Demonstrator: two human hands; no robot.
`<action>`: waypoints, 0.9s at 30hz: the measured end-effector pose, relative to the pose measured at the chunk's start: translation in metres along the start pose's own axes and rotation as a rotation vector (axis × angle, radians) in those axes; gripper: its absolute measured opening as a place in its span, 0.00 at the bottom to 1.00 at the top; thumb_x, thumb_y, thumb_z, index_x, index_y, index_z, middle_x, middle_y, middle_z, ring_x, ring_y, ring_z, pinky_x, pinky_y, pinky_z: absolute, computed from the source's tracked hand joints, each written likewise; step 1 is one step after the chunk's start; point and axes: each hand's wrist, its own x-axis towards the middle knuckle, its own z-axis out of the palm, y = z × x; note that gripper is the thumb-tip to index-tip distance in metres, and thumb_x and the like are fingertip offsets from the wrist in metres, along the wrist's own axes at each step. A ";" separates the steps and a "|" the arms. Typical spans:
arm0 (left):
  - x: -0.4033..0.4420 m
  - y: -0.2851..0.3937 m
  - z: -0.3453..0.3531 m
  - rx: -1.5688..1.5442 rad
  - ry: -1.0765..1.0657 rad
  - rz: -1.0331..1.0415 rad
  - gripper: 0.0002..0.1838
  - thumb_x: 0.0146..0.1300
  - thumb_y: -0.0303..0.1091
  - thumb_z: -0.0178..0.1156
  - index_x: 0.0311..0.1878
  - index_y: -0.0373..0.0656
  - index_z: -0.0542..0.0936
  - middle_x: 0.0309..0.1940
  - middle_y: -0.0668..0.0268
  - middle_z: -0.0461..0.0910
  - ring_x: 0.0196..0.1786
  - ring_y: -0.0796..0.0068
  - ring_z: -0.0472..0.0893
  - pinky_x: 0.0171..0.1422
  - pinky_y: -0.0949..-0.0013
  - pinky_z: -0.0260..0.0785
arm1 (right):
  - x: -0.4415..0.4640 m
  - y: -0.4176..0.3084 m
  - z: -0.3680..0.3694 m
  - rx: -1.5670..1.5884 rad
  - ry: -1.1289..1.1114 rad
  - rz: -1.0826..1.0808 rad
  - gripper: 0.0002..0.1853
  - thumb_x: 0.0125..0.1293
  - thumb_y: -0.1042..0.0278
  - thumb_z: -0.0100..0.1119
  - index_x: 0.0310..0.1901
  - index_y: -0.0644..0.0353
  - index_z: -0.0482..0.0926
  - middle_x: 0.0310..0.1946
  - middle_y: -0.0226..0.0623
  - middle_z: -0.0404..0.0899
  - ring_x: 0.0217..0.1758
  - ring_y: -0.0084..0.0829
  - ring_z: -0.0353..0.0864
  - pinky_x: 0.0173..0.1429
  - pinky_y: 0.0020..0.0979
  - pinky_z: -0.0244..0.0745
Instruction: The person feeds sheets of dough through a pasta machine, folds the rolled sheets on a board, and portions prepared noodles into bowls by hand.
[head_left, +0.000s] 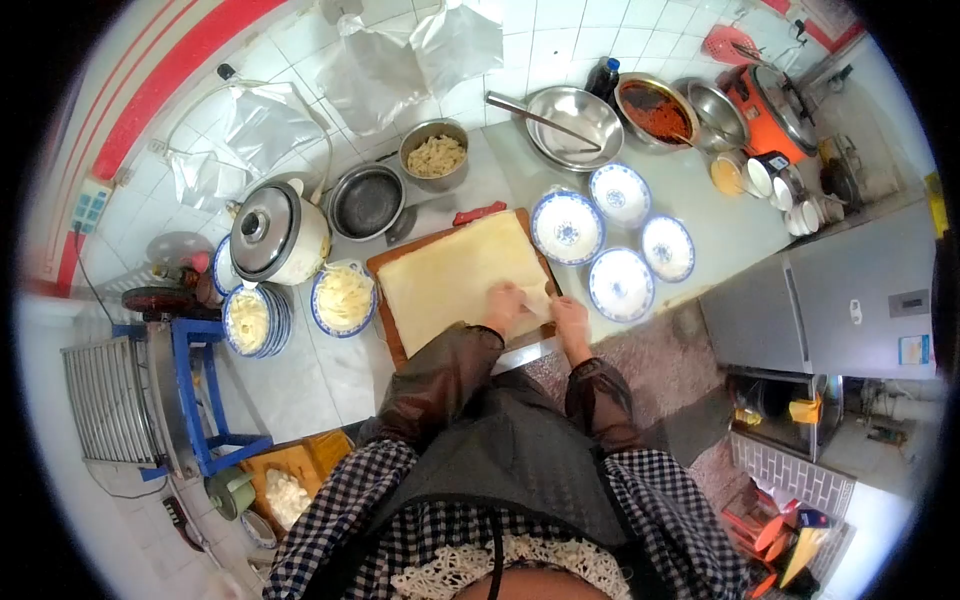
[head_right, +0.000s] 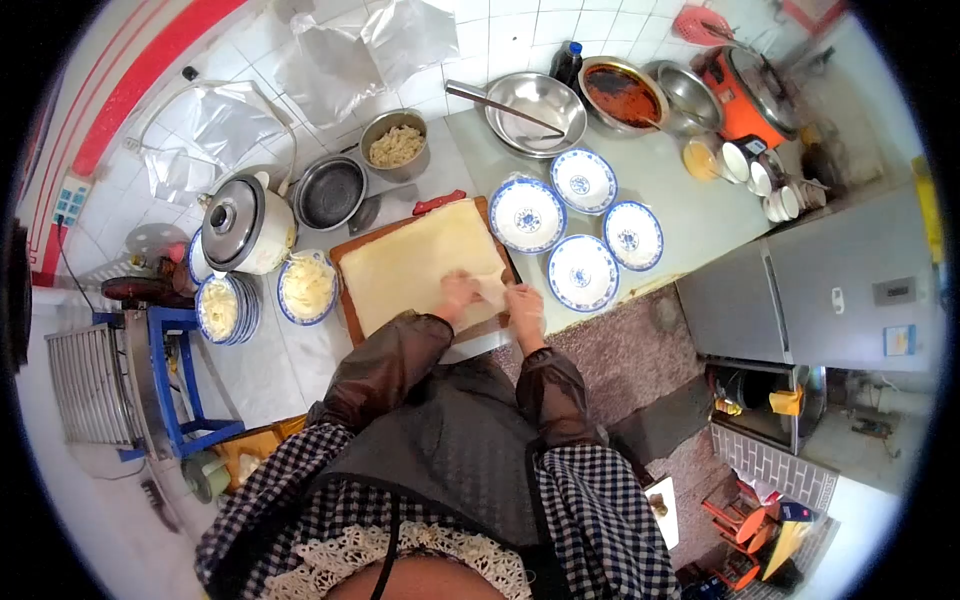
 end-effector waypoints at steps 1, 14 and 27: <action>0.005 -0.004 -0.009 -0.433 -0.008 -0.133 0.07 0.51 0.30 0.61 0.33 0.39 0.80 0.28 0.56 0.82 0.31 0.65 0.83 0.39 0.65 0.75 | 0.010 0.042 0.007 -0.092 0.035 -0.264 0.16 0.58 0.59 0.59 0.32 0.69 0.77 0.32 0.44 0.81 0.30 0.33 0.81 0.36 0.32 0.75; 0.026 0.014 -0.054 1.223 -0.098 0.514 0.12 0.62 0.40 0.53 0.40 0.44 0.81 0.35 0.58 0.81 0.41 0.59 0.80 0.48 0.58 0.70 | 0.005 -0.017 0.020 -0.373 0.194 -0.417 0.13 0.57 0.67 0.54 0.43 0.61 0.77 0.41 0.49 0.78 0.49 0.48 0.77 0.53 0.43 0.71; 0.002 0.073 -0.265 0.271 0.244 0.004 0.14 0.68 0.38 0.46 0.40 0.45 0.81 0.36 0.62 0.80 0.40 0.62 0.79 0.48 0.59 0.68 | 0.051 -0.057 0.039 -0.474 -0.269 -0.128 0.15 0.55 0.69 0.58 0.45 0.63 0.78 0.41 0.53 0.81 0.49 0.49 0.79 0.54 0.43 0.74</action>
